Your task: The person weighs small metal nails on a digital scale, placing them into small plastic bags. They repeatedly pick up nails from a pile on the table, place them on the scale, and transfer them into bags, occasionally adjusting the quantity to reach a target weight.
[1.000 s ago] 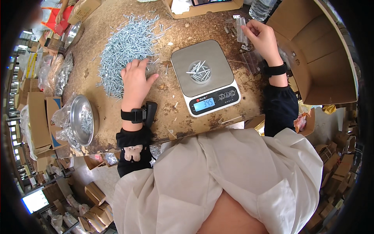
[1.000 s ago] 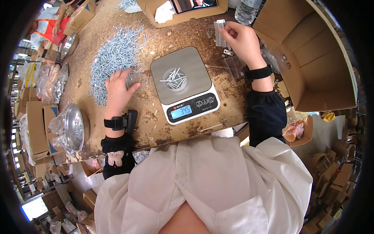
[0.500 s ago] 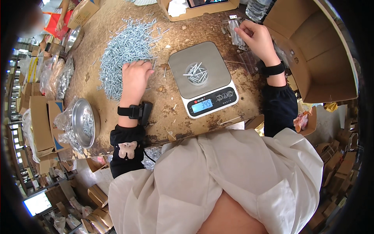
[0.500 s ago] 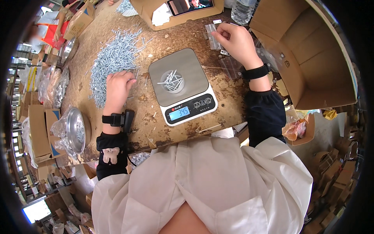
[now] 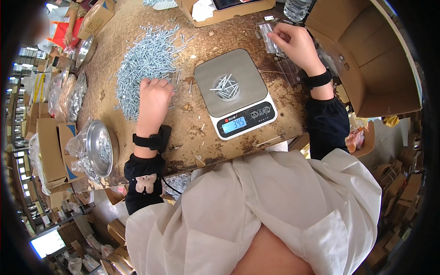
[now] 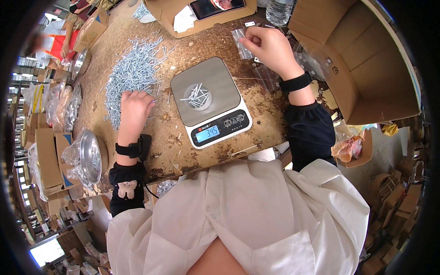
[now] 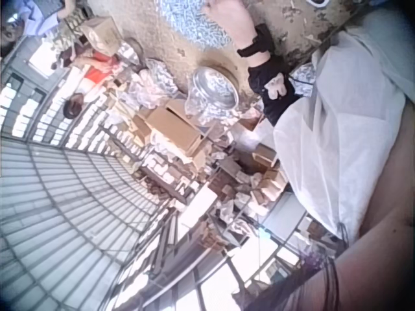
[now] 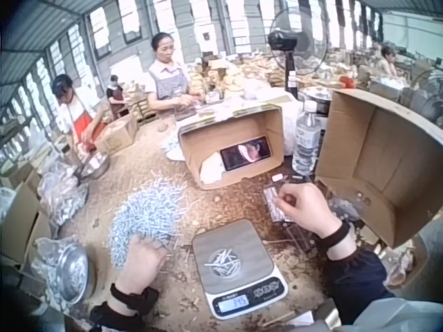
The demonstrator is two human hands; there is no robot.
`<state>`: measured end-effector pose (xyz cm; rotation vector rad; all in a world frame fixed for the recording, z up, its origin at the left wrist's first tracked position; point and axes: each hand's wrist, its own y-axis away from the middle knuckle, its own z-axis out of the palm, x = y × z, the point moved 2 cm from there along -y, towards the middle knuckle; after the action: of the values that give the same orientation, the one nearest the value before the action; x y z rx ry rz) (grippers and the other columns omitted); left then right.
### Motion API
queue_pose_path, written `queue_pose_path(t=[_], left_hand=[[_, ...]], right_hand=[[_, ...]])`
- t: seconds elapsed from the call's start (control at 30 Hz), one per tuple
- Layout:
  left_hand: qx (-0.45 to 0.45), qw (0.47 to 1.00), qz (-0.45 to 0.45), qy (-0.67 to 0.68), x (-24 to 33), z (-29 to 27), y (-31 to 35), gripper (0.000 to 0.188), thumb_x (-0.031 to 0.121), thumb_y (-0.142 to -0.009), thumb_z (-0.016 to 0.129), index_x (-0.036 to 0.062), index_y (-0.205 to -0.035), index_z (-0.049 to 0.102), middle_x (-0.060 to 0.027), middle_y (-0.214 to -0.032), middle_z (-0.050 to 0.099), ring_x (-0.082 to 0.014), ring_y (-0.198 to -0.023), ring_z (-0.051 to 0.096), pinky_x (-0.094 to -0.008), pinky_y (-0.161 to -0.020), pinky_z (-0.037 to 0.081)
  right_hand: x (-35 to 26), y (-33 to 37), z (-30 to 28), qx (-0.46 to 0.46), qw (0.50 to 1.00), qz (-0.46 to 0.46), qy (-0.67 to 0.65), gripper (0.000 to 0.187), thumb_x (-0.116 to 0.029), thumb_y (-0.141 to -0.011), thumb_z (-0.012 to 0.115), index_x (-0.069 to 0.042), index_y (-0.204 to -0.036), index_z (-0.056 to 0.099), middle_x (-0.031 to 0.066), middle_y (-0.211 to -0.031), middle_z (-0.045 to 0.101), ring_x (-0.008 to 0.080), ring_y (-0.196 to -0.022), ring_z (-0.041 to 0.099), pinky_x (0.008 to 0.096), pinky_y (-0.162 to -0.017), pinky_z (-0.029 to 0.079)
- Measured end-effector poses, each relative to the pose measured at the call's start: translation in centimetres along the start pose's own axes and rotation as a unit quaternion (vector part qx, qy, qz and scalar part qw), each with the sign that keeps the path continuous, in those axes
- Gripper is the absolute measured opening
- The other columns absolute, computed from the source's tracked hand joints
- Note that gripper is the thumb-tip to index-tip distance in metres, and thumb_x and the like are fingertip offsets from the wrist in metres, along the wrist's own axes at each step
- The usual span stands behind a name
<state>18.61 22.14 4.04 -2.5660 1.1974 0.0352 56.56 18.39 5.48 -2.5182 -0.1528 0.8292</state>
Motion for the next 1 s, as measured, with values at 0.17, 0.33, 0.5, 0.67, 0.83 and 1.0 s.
queue_pose_path(t=[0.17,0.33,0.5,0.67,0.83,1.0], left_hand=[[0.001,0.999,0.027,-0.021,0.0,0.0,-0.5,0.006,0.013,-0.078,0.071,0.0102,-0.081,0.067,-0.003,-0.082,0.061,-0.023,-0.084,0.058,-0.0419,-0.095,0.037],[0.085,0.993,-0.036,0.069,0.5,-1.4,-1.7,0.007,0.016,-0.085,0.069,0.0091,-0.083,0.068,-0.0029,-0.087,0.064,-0.0225,-0.082,0.059,-0.0424,-0.101,0.034],[0.141,0.928,-0.124,0.322,2.2,-2.5,-2.4,0.007,0.012,-0.088,0.07,0.005,-0.09,0.069,-0.0021,-0.087,0.065,-0.0171,-0.079,0.057,-0.0353,-0.094,0.038],[0.14,0.856,-0.093,0.489,5.9,-3.1,-4.1,0.01,0.007,-0.086,0.073,0.0023,-0.095,0.073,-0.0039,-0.086,0.068,-0.0142,-0.079,0.055,-0.0271,-0.077,0.045],[0.168,0.833,-0.131,0.511,5.6,-2.0,-3.5,0.01,0.01,-0.085,0.074,0.0053,-0.094,0.076,-0.0047,-0.09,0.071,-0.0161,-0.083,0.061,-0.0294,-0.082,0.046],[0.285,0.815,-0.213,0.457,1.7,-2.7,-1.6,0.017,0.011,-0.088,0.072,0.0037,-0.104,0.073,-0.0052,-0.1,0.072,-0.0145,-0.092,0.061,-0.0301,-0.088,0.046]], right_hand=[[0.1,0.1,0.1,0.003,1.0,-0.008,0.004,0.024,-0.023,-0.088,0.07,-0.003,-0.078,0.062,0.0078,-0.056,0.05,0.0227,-0.051,0.047,0.0347,-0.051,0.038],[0.3,0.1,0.3,0.014,1.0,-0.026,-0.006,0.024,-0.02,-0.09,0.069,-0.001,-0.079,0.061,0.0059,-0.055,0.048,0.0153,-0.048,0.041,0.0307,-0.049,0.036],[0.3,0.1,0.4,0.004,1.0,-0.027,-0.001,0.023,-0.02,-0.089,0.07,-0.001,-0.079,0.061,0.0059,-0.055,0.049,0.0155,-0.048,0.042,0.031,-0.049,0.036],[0.3,0.1,0.5,-0.006,1.0,-0.019,-0.005,0.022,-0.023,-0.087,0.07,-0.004,-0.079,0.062,0.0078,-0.057,0.051,0.0227,-0.051,0.048,0.0347,-0.051,0.038],[0.3,0.2,0.6,0.002,1.0,-0.028,-0.011,0.022,-0.02,-0.09,0.069,-0.001,-0.08,0.061,0.0061,-0.055,0.049,0.0153,-0.048,0.042,0.031,-0.048,0.035],[0.0,0.1,0.3,0.021,0.999,-0.036,-0.014,0.022,-0.019,-0.09,0.069,-0.001,-0.081,0.061,0.0042,-0.056,0.05,0.0119,-0.05,0.044,0.0288,-0.049,0.036]])
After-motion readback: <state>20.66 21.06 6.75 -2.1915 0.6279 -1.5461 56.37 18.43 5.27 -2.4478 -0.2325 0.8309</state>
